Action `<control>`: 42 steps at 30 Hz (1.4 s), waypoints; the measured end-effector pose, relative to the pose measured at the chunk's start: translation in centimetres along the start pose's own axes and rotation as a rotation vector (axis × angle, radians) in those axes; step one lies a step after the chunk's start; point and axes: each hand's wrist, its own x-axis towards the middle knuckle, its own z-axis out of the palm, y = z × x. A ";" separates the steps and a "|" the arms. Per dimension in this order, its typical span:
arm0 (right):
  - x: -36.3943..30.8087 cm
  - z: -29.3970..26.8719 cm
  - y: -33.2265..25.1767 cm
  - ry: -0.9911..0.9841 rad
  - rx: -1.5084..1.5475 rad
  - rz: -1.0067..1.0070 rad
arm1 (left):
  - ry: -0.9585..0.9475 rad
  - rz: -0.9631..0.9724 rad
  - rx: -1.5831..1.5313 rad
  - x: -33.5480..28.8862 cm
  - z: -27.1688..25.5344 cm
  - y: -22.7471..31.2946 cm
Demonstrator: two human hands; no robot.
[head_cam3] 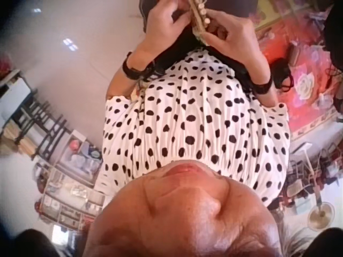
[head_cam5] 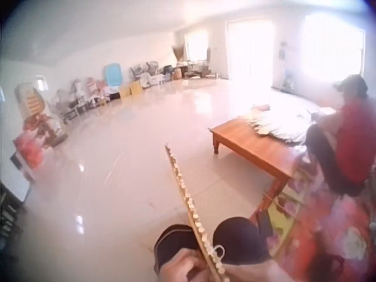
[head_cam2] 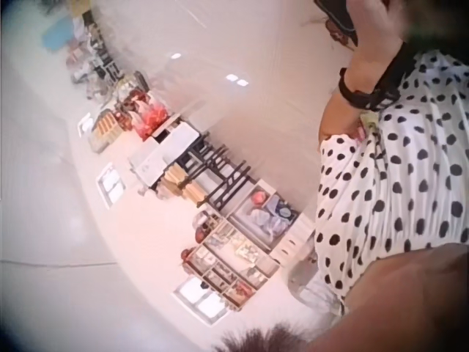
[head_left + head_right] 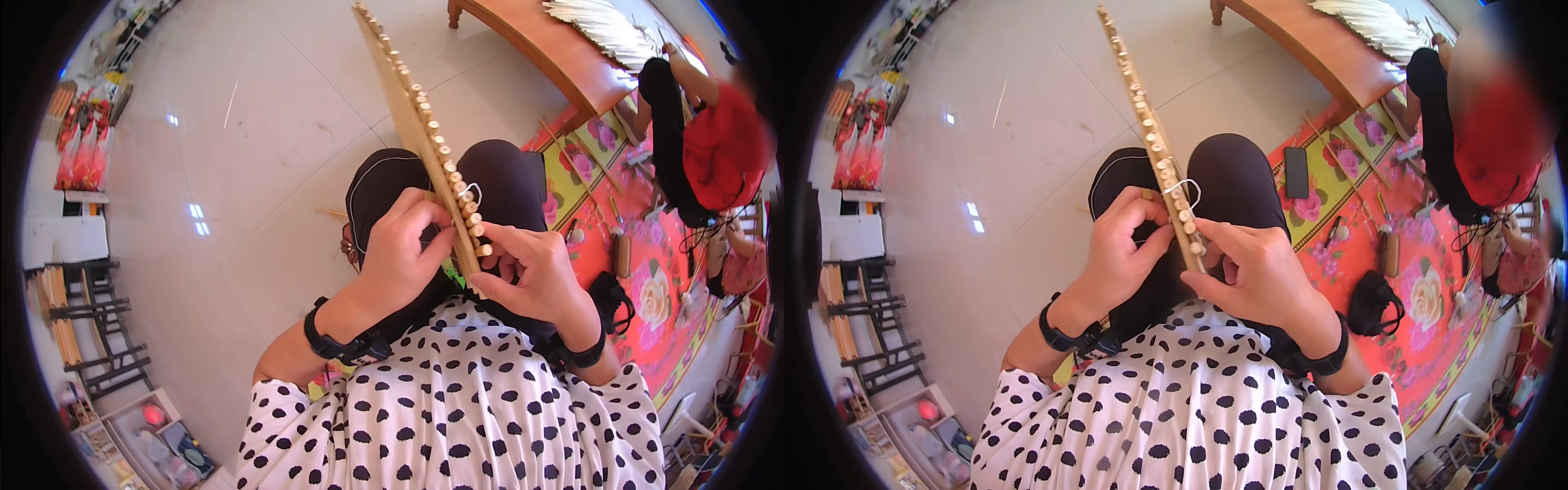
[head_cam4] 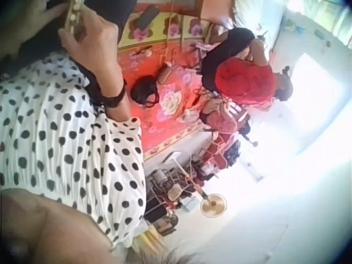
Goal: The person sits on a mat and weaves a thin white string through a bundle of bamboo sticks held in their lap. They repeatedly wrap the string around the sticks and pull it tight to secure the bundle.
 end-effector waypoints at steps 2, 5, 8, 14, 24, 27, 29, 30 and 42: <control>0.2 -0.3 0.7 0.008 0.029 -0.014 | -0.055 -0.019 -0.041 0.4 -0.6 -0.2; 0.8 -0.6 0.6 0.072 0.117 0.044 | -0.134 -0.110 -0.099 0.3 -2.0 -0.1; 1.3 -1.0 1.1 0.050 0.157 0.028 | -0.203 -0.146 -0.075 0.6 -3.1 0.4; 3.2 -1.2 2.1 -0.092 0.402 -0.008 | -0.315 -0.242 -0.036 1.1 -4.9 1.7; 3.0 0.1 3.1 -0.037 0.124 -0.093 | -0.391 -0.461 -0.060 -0.6 -9.0 5.9; 3.0 0.9 3.1 -0.064 0.070 -0.068 | -0.291 -0.458 -0.156 -1.2 -8.3 5.6; 2.9 1.2 3.5 -0.072 0.034 -0.078 | -0.269 -0.444 -0.193 -1.3 -7.8 5.3; 2.8 1.3 3.6 -0.075 0.015 -0.083 | -0.283 -0.427 -0.192 -1.1 -7.6 5.1; 2.5 -0.5 2.9 -0.270 0.910 0.467 | -0.255 -0.305 -0.214 -0.4 -6.6 2.5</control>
